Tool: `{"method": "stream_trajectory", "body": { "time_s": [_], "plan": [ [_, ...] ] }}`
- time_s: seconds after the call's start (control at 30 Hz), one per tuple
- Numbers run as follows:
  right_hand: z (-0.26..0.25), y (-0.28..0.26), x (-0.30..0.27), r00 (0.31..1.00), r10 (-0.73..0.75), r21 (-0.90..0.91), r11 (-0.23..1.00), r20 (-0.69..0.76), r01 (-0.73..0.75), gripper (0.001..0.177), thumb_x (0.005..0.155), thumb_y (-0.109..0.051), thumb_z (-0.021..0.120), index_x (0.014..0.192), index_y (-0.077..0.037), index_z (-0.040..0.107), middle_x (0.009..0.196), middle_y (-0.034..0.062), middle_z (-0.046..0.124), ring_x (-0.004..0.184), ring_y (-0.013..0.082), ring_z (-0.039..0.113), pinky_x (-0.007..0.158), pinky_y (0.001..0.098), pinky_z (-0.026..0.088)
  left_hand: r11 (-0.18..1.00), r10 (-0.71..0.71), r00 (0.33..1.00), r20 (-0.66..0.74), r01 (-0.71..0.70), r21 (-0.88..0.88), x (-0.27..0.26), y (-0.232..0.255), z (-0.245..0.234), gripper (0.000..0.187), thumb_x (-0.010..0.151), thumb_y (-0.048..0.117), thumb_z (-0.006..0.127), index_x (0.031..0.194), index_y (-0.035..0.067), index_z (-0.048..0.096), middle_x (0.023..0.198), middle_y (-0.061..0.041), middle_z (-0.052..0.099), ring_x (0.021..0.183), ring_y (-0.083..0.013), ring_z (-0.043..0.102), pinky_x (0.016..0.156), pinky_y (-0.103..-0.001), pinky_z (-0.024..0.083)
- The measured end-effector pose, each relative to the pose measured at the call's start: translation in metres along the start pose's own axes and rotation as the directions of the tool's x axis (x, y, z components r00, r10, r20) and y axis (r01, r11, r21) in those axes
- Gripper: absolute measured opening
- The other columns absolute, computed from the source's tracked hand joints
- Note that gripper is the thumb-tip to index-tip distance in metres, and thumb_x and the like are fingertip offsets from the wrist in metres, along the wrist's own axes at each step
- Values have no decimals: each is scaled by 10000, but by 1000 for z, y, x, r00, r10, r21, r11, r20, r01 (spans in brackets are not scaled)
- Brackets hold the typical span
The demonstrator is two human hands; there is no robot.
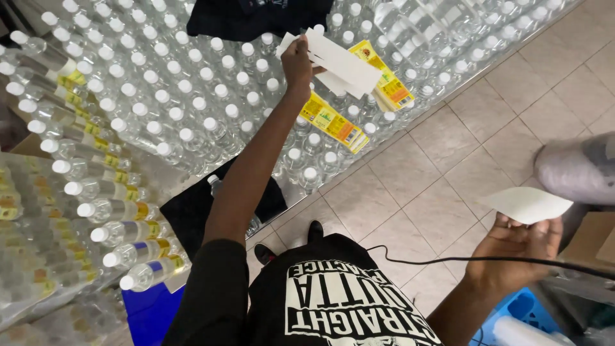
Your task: Manually applying adhesive labels to plastic water bottles in a production environment.
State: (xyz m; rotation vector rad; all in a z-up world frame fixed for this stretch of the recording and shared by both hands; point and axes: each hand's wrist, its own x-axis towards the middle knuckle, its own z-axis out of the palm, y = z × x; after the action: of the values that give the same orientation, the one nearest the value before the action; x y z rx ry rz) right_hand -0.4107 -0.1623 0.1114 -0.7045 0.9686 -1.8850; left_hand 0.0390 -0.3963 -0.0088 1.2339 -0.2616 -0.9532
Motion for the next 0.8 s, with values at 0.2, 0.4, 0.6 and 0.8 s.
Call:
{"method": "stream_trajectory", "body": {
  "time_s": [0.2,0.4,0.6,0.8],
  "plan": [
    [2,26,-7,992,103,-19,995,77,-102,199,1021,-132,747,1215,-104,710,1178,77,737,1026,191,714,802,248,612,719,530,848,20,-462,520,89,-49,-12,359,976,332,726,1250,109,785,1252,-90,812,1186,-286,742,1010,-449,588],
    [58,68,-27,869,327,6,935,371,-354,229,1015,-99,755,1231,-32,727,1123,70,764,1026,189,716,892,272,594,689,607,768,203,-637,346,-98,45,-56,449,1038,439,712,1373,141,678,1273,-83,743,1184,-241,694,1017,-412,570],
    [97,135,-63,681,468,-149,868,564,-474,280,1042,-171,636,1238,26,675,1204,194,766,1173,291,761,1056,485,642,792,459,820,341,-552,261,-345,78,-119,300,1086,238,669,1306,37,705,1200,-160,755,1115,-333,764,1004,-490,613],
    [175,127,-155,343,502,-343,836,794,-428,328,1097,-169,599,1338,44,664,1337,173,709,1204,272,727,1076,504,607,855,433,887,161,-461,239,-375,34,-186,608,1018,32,738,1585,22,517,1546,-218,607,1389,-399,631,1182,-582,512]
  ]
}}
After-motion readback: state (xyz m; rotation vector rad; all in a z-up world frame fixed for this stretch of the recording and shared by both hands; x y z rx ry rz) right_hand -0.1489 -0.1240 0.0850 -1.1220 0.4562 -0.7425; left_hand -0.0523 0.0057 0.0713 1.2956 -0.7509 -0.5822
